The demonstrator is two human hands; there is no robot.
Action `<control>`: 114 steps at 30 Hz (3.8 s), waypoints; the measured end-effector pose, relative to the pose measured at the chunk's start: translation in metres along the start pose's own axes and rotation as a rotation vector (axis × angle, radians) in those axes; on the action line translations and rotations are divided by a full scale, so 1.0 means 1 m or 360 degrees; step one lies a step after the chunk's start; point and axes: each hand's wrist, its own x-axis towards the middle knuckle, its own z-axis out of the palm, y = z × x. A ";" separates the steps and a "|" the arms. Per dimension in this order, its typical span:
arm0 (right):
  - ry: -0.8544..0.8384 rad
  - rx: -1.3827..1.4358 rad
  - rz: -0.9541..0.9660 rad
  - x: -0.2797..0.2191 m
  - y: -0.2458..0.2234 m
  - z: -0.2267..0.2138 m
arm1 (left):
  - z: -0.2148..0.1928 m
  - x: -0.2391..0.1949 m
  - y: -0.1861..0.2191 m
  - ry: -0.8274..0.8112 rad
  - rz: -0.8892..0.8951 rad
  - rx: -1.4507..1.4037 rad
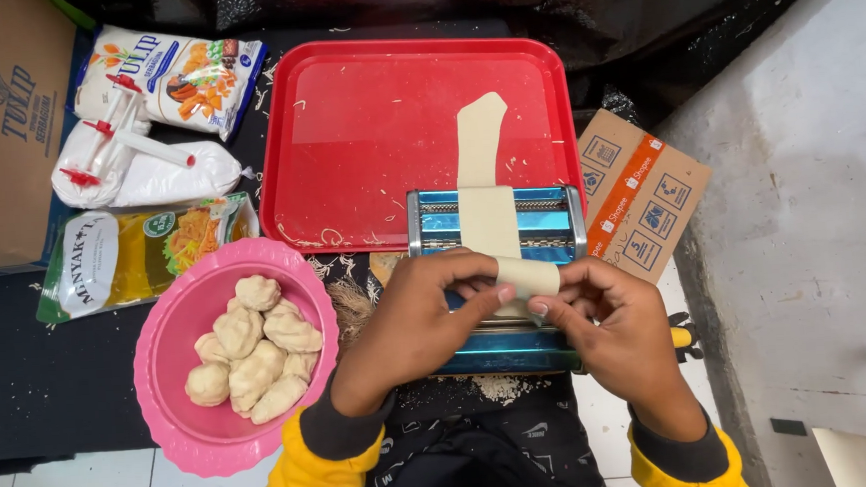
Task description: Using a manual pasta machine to flatten pieces of dough into thin sheets by feeding them through rollers and cranking a handle.
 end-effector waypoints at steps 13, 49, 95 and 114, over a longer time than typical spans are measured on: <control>-0.0111 -0.0347 -0.0154 -0.004 -0.016 -0.001 | 0.005 -0.009 -0.017 0.0134 -0.0065 -0.0013; 0.0757 -0.0450 -0.0848 -0.043 0.058 0.039 | 0.044 -0.072 -0.091 0.1167 -0.0182 -0.0421; 0.0234 -0.1569 -0.0151 -0.092 0.053 -0.139 | -0.057 0.109 -0.079 -0.0203 -0.1090 -0.1036; -0.0157 -0.1632 0.0195 0.092 0.089 -0.113 | -0.050 0.184 -0.027 -0.0097 0.0195 -0.0791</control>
